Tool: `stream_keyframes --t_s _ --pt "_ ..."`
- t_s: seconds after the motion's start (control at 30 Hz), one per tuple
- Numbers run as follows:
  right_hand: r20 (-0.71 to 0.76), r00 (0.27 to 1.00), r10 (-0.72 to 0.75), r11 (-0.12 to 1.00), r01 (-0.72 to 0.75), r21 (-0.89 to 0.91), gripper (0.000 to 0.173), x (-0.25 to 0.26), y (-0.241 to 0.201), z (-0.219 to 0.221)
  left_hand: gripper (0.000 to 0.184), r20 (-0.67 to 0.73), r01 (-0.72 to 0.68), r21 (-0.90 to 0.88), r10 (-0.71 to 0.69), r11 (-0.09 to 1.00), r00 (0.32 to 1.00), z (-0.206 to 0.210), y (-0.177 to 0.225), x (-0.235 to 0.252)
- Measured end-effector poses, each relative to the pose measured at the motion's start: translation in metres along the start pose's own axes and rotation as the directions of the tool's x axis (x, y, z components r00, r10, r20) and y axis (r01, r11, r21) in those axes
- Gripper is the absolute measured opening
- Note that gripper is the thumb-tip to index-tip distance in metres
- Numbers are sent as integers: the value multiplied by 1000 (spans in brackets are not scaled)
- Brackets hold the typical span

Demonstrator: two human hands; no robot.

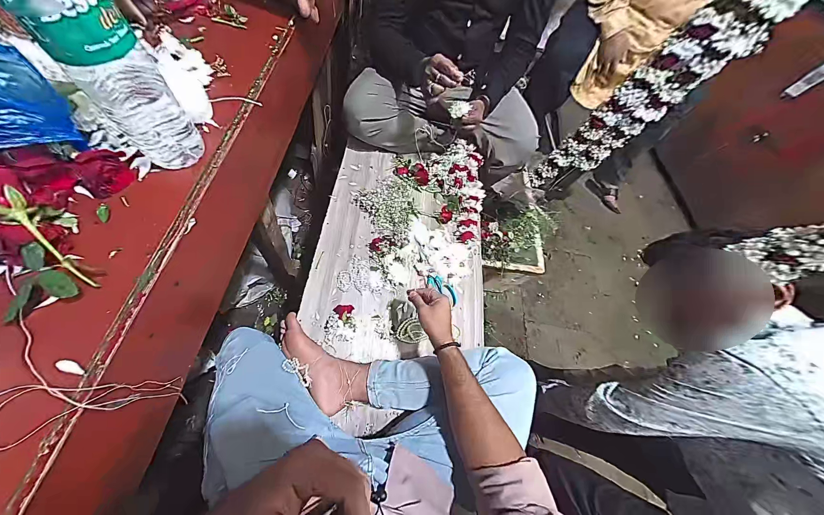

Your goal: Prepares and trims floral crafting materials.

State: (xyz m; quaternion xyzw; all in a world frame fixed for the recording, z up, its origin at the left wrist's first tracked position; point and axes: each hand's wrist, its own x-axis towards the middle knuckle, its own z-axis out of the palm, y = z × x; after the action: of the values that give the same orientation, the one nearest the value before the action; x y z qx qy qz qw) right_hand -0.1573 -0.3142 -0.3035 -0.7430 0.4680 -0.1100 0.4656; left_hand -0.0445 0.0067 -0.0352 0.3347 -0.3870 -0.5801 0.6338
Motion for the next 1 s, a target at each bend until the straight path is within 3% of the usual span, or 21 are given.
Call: stream_keyframes --t_s 0.07,0.13,0.2,0.23,0.27,0.3,0.33,0.37,0.43,0.47,0.5,0.6,0.7,0.77,0.8,0.87,0.93,1.0 --pt "65 996 65 988 -55 -145 24 -8 -3 3 30 -2 -55 6 55 998 999 -1 -11 0" --pt "126 978 164 904 -98 -417 45 -21 -15 -5 26 14 -168 45 167 985 986 -3 -26 4" --pt "168 963 212 770 -59 -635 64 -46 -37 -7 27 -72 -223 279 252 934 965 0 -34 6" --pt "183 970 163 789 -17 -614 62 -63 -47 -7 28 -130 -196 443 279 875 952 2 -37 5" --pt "212 974 76 883 33 -469 52 -81 -58 -9 32 -179 -126 603 288 788 941 3 -39 5" --pt "274 962 -16 985 62 -163 40 -98 -71 -11 37 -221 -27 735 278 677 935 4 -43 6" --pt "373 922 -103 967 5 254 32 -117 -87 -13 44 -262 79 825 255 559 931 4 -47 8" --pt "476 860 -184 801 -150 580 32 -136 -104 -14 50 -295 171 878 222 447 929 3 -52 9" --pt "568 778 -270 466 -411 784 28 -164 -127 -13 61 -360 301 907 168 295 918 -4 -64 10" --pt "566 774 -284 406 -438 802 24 -172 -132 -12 65 -389 341 903 156 263 908 -10 -71 8" --pt "534 805 -260 427 -400 811 18 -176 -135 -11 67 -416 373 893 149 251 897 -15 -76 6" --pt "368 922 -122 635 -213 743 6 -178 -125 -9 61 -515 466 840 137 276 846 -35 -89 -6" --pt "316 946 -68 691 -183 700 7 -172 -104 -17 54 -686 647 712 74 272 724 -71 -113 -21" --pt "320 946 -42 720 -193 666 8 -167 -93 -24 50 -742 694 644 41 323 669 -92 -123 -28" --pt "336 941 -44 745 -194 639 8 -166 -89 -27 45 -734 658 634 50 405 677 -96 -125 -28" --pt "400 913 -83 815 -168 554 7 -167 -87 -31 40 -654 496 588 15 639 756 -88 -126 -18" --pt "468 873 -138 870 -119 478 7 -169 -90 -31 42 -500 319 370 -102 873 860 -68 -127 2" --pt "481 862 -161 879 -97 468 7 -169 -93 -27 34 -377 298 169 -218 939 900 -55 -134 14"
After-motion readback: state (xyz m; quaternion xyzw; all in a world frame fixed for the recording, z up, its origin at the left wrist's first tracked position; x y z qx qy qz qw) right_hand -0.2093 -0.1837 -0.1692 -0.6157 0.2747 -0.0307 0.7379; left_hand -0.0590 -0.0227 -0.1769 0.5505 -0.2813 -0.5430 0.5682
